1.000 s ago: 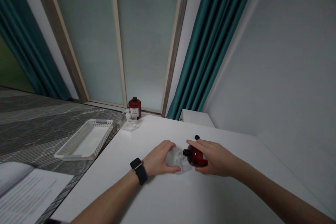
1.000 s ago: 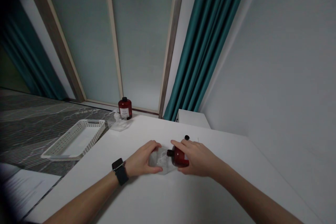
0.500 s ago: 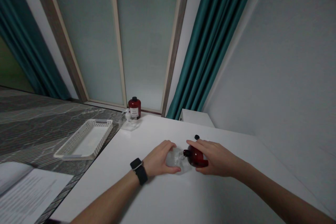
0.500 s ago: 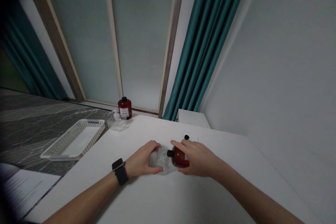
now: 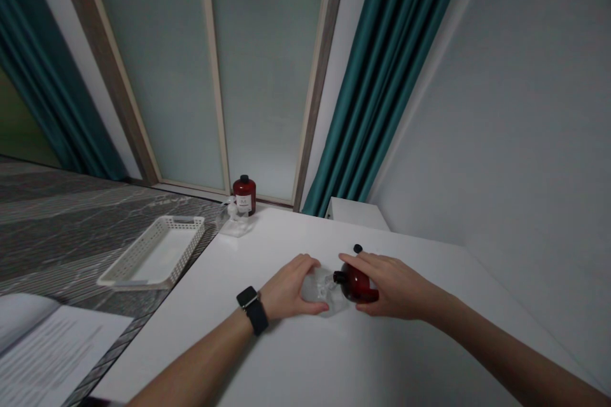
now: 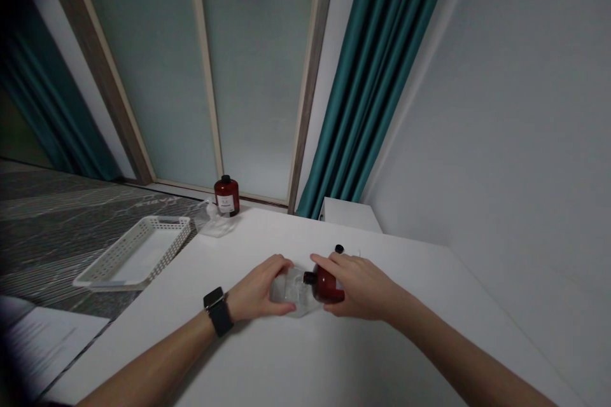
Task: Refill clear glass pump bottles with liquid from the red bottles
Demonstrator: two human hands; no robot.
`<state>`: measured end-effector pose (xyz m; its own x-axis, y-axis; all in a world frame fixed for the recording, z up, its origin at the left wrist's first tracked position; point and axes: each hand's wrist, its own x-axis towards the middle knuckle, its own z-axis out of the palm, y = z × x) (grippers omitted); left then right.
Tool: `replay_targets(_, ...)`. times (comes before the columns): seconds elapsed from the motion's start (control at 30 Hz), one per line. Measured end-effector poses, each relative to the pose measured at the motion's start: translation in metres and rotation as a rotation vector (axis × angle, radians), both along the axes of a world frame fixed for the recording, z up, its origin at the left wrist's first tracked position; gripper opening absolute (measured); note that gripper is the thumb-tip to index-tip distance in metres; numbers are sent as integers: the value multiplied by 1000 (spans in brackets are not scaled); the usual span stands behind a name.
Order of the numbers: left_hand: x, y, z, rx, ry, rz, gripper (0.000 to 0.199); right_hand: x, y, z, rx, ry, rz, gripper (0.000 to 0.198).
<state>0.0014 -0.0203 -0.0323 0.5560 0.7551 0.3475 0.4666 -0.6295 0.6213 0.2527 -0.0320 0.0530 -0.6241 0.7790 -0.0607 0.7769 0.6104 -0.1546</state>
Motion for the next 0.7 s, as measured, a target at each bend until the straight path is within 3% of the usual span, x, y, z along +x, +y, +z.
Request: replay_targets(0.7, 1, -1, 3, -17, -10, -2, 55, 1, 1, 2, 12, -2, 15, 81)
